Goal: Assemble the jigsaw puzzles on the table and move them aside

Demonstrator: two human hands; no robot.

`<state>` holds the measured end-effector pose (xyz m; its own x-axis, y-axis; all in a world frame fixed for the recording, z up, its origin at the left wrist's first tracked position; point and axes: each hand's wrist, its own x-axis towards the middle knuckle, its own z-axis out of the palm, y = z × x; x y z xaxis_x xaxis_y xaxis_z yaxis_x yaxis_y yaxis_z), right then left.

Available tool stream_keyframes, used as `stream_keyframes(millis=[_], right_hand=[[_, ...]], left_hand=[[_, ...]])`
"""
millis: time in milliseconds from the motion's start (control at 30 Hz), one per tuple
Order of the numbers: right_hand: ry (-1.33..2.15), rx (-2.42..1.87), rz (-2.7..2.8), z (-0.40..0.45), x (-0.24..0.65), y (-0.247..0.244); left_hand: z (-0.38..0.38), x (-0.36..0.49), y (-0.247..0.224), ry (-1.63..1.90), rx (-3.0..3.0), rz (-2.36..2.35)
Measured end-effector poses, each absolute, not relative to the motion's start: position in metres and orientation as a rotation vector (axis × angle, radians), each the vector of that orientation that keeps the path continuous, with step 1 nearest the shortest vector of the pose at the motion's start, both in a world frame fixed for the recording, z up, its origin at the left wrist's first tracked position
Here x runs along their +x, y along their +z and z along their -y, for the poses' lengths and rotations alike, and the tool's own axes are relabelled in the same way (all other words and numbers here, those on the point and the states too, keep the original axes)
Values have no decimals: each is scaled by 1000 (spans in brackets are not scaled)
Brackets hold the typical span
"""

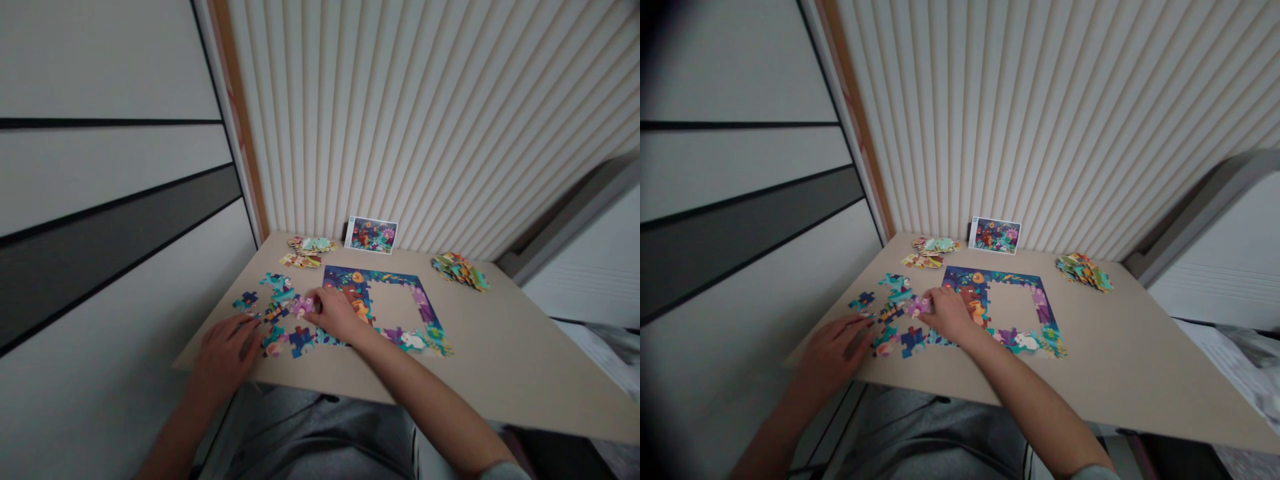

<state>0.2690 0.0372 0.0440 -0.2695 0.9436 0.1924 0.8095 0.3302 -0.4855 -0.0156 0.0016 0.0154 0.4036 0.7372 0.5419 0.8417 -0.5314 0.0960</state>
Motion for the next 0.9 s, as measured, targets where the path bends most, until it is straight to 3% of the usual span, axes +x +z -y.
stream_keyframes(millis=[233,600,900], right_hand=[[595,-1398,1879,-39,288,61],[742,-1519,1580,-14,481,65],[649,-1649,1483,3,542,48]], left_hand=[[17,26,21,-776,-2784,1133],[-3,47,14,-814,-2827,1051],[-2,45,6,-850,-2790,1001]])
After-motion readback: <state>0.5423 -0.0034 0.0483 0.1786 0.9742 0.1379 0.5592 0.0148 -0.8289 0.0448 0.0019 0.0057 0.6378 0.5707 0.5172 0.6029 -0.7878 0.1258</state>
